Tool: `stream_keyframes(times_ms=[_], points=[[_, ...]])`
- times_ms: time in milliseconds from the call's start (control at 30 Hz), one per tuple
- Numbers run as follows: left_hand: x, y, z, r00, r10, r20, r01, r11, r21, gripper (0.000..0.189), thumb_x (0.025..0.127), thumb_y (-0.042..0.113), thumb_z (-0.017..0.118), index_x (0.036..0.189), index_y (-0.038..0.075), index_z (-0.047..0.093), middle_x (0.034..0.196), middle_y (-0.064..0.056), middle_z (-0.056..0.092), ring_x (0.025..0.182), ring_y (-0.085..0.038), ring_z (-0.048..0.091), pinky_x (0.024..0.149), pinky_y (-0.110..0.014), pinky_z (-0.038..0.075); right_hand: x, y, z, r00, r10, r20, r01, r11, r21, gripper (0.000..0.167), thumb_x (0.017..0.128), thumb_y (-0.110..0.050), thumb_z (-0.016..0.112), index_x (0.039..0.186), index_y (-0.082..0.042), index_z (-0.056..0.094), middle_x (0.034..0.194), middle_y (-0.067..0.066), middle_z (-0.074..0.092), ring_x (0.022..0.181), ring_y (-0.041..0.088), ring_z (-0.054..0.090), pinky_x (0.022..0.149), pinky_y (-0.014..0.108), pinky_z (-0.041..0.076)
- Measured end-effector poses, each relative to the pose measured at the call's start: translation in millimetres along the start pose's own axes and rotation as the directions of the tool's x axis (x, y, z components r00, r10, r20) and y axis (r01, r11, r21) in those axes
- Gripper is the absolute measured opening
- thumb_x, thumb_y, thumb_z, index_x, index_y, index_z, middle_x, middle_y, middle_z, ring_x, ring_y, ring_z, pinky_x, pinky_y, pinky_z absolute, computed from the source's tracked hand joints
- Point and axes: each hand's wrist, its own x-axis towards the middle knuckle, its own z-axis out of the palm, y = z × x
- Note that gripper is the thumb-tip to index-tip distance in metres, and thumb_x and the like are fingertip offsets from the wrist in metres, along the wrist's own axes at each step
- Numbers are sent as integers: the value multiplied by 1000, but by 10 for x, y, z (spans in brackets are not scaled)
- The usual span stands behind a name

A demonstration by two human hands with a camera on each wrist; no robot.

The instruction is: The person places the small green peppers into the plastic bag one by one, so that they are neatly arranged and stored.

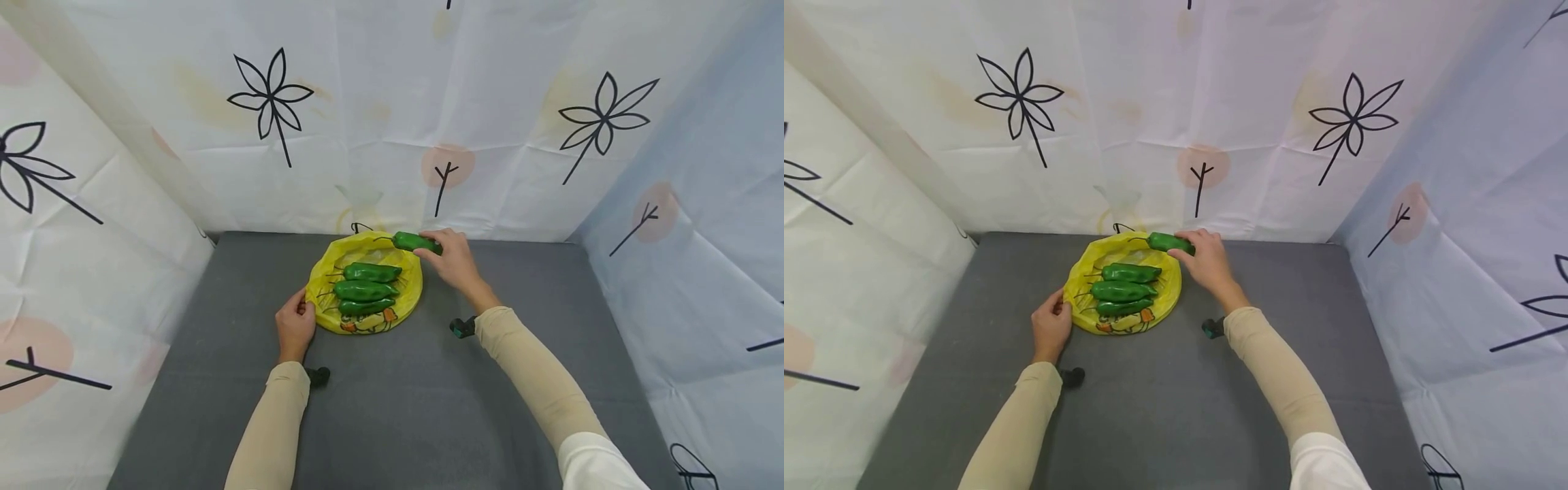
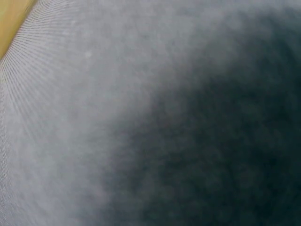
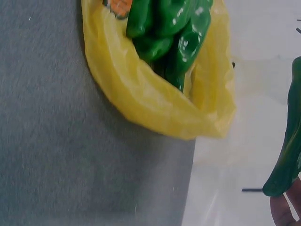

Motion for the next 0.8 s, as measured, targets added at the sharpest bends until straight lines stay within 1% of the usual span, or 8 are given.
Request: stream_keyframes(times_ms=[100, 333, 433, 600, 700, 800], points=[[-2, 3, 4, 1000, -6, 7, 6, 1000, 2, 38, 94, 8, 58, 129, 11, 73, 102, -15, 77, 81, -23, 65, 70, -7, 39, 12, -62, 51, 1000, -14, 12, 14, 1000, 1, 49, 94, -38, 70, 136, -14, 66, 131, 11, 66, 121, 31, 57, 110, 53, 33], [3, -4, 15, 1000, 8, -12, -8, 1000, 21, 38, 93, 7, 58, 128, 10, 73, 100, -14, 77, 79, -22, 64, 71, -16, 45, 48, -239, 204, 998, -40, 50, 40, 999, 16, 50, 94, -42, 69, 138, -17, 65, 133, 9, 65, 123, 29, 57, 109, 51, 36], [8, -5, 13, 1000, 7, -11, -7, 1000, 15, 38, 93, 7, 58, 128, 11, 73, 100, -13, 77, 79, -21, 64, 71, -17, 45, 60, -334, 269, 997, -48, 67, 46, 999, 26, 51, 94, -43, 69, 138, -18, 65, 133, 9, 65, 124, 29, 56, 113, 52, 36], [8, 4, 6, 1000, -6, 0, 6, 1000, 14, 38, 94, 9, 58, 129, 12, 73, 102, -12, 77, 81, -20, 64, 73, -18, 46, 73, -450, 387, 994, -62, 86, 62, 998, 3, 50, 94, -44, 69, 138, -21, 65, 133, 7, 65, 123, 30, 55, 112, 53, 38], [4, 9, 5, 1000, -10, 5, 10, 1000, 18, 39, 94, 9, 57, 130, 13, 72, 102, -12, 77, 82, -20, 64, 73, -20, 47, 73, -499, 460, 993, -67, 95, 69, 998, -17, 51, 93, -46, 68, 138, -22, 65, 133, 6, 65, 118, 29, 55, 104, 49, 42], [1, 8, 4, 1000, -10, 7, 10, 1000, 21, 39, 94, 9, 57, 130, 12, 72, 102, -12, 77, 81, -20, 64, 73, -20, 47, 70, -534, 534, 992, -67, 105, 70, 997, -21, 50, 93, -45, 69, 138, -22, 66, 130, 5, 65, 114, 28, 55, 99, 46, 43]])
